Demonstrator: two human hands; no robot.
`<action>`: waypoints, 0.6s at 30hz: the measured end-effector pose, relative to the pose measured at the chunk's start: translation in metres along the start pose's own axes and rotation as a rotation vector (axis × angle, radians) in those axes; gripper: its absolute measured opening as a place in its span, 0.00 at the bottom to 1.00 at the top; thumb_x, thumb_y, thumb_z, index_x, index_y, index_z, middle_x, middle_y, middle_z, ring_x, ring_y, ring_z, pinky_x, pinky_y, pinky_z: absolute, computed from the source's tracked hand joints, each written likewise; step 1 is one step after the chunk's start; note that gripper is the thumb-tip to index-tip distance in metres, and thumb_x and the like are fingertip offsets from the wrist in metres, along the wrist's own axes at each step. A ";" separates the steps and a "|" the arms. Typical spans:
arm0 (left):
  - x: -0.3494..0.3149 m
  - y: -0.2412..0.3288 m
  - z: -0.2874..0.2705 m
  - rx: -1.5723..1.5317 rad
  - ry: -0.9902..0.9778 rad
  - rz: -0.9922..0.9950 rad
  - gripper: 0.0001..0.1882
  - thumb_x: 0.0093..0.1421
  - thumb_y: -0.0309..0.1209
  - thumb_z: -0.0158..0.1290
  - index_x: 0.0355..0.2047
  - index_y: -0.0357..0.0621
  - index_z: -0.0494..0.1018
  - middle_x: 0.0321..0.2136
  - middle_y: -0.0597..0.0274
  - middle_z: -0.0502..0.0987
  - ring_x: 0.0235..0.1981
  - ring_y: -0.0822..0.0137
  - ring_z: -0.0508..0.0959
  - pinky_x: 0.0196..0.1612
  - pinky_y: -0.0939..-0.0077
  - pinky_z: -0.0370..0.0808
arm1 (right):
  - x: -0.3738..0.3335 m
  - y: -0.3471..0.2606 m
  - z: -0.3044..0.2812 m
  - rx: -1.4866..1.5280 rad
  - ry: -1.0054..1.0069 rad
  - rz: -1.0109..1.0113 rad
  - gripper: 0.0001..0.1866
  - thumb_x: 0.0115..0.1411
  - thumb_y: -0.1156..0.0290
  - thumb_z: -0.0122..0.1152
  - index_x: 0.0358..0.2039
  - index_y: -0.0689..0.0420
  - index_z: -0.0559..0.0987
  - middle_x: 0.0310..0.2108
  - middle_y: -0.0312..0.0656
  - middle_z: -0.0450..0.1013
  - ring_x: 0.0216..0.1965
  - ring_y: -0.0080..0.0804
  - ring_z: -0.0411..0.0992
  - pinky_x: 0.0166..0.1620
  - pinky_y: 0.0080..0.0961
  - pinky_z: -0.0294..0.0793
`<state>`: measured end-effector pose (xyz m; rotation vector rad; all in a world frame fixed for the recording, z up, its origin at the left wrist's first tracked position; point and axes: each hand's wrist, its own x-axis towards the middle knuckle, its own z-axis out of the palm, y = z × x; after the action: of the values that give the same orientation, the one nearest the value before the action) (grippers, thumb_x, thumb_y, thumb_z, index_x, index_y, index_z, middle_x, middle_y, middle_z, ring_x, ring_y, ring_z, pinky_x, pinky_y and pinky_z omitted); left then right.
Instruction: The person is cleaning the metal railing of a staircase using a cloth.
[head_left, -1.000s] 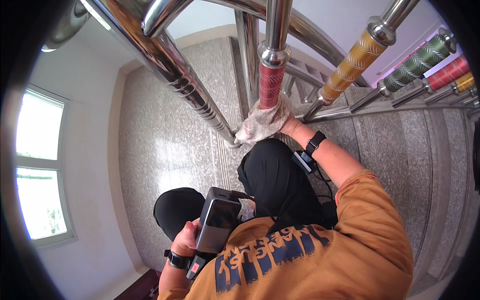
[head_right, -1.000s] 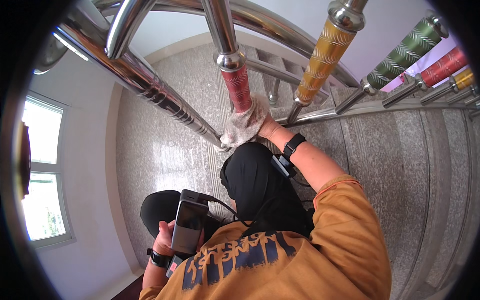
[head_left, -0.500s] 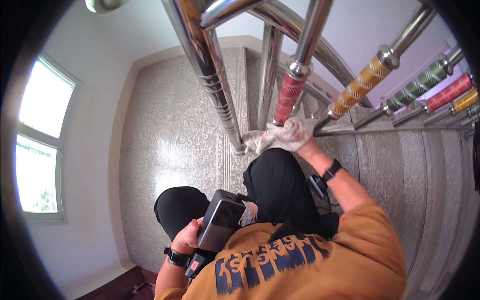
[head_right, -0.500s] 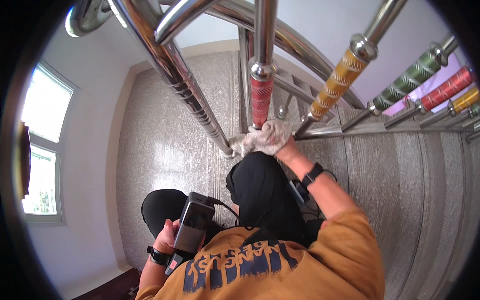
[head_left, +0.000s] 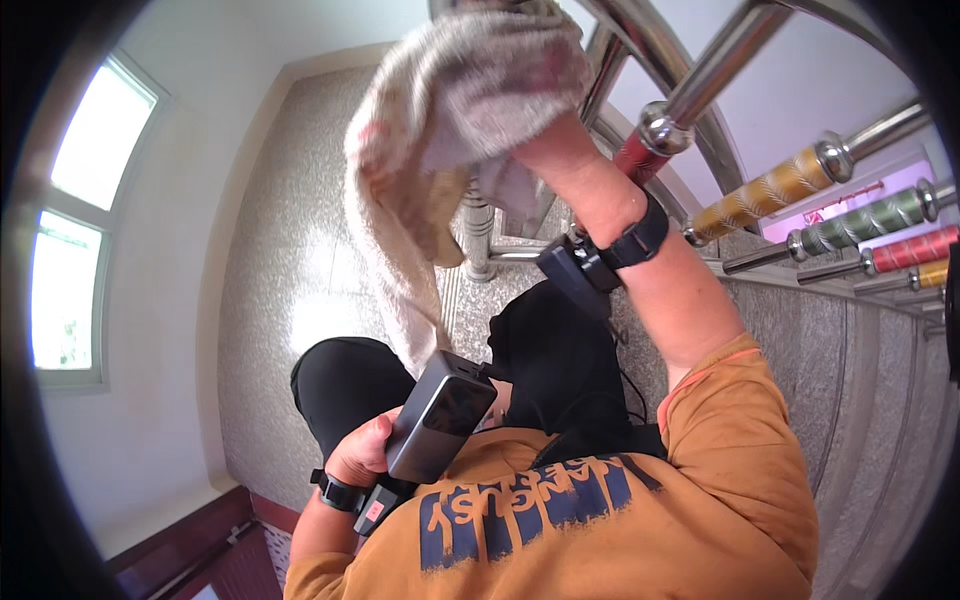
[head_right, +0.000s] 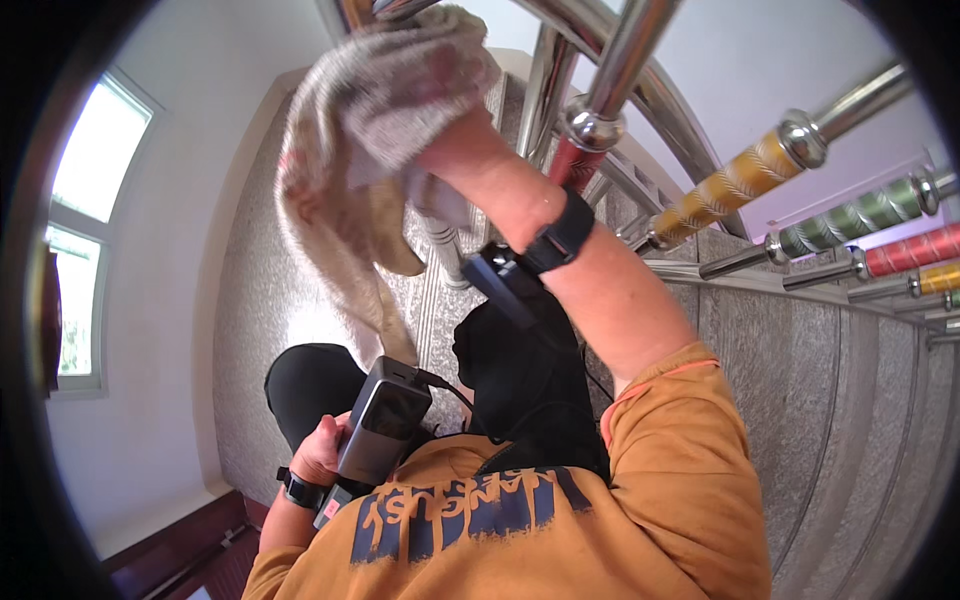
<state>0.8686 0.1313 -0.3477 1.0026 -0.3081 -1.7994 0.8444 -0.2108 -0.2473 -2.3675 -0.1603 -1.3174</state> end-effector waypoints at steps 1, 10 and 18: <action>-0.002 -0.002 -0.002 -0.016 0.008 0.000 0.54 0.40 0.71 0.46 0.50 0.30 0.59 0.37 0.44 0.72 0.34 0.55 0.76 0.38 0.66 0.74 | -0.015 0.018 0.011 0.003 0.072 -0.162 0.15 0.50 0.73 0.55 0.41 0.55 0.74 0.42 0.40 0.71 0.40 0.32 0.70 0.42 0.27 0.71; -0.008 -0.001 -0.011 -0.147 -0.058 -0.062 0.53 0.38 0.63 0.57 0.51 0.28 0.59 0.47 0.55 0.69 0.46 0.68 0.69 0.50 0.77 0.65 | -0.208 0.084 0.096 0.056 -0.520 0.384 0.12 0.50 0.65 0.52 0.30 0.59 0.76 0.26 0.46 0.73 0.30 0.38 0.71 0.33 0.27 0.69; -0.014 -0.003 -0.007 -0.182 -0.058 -0.081 0.54 0.37 0.61 0.59 0.54 0.30 0.57 0.47 0.56 0.68 0.48 0.69 0.66 0.52 0.79 0.59 | -0.302 0.147 0.134 -0.095 -0.937 0.530 0.18 0.49 0.60 0.53 0.39 0.56 0.76 0.44 0.44 0.71 0.45 0.39 0.68 0.44 0.31 0.66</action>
<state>0.8739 0.1464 -0.3464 0.8459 -0.1375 -1.8947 0.8291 -0.2563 -0.6059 -2.6496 0.2539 0.0667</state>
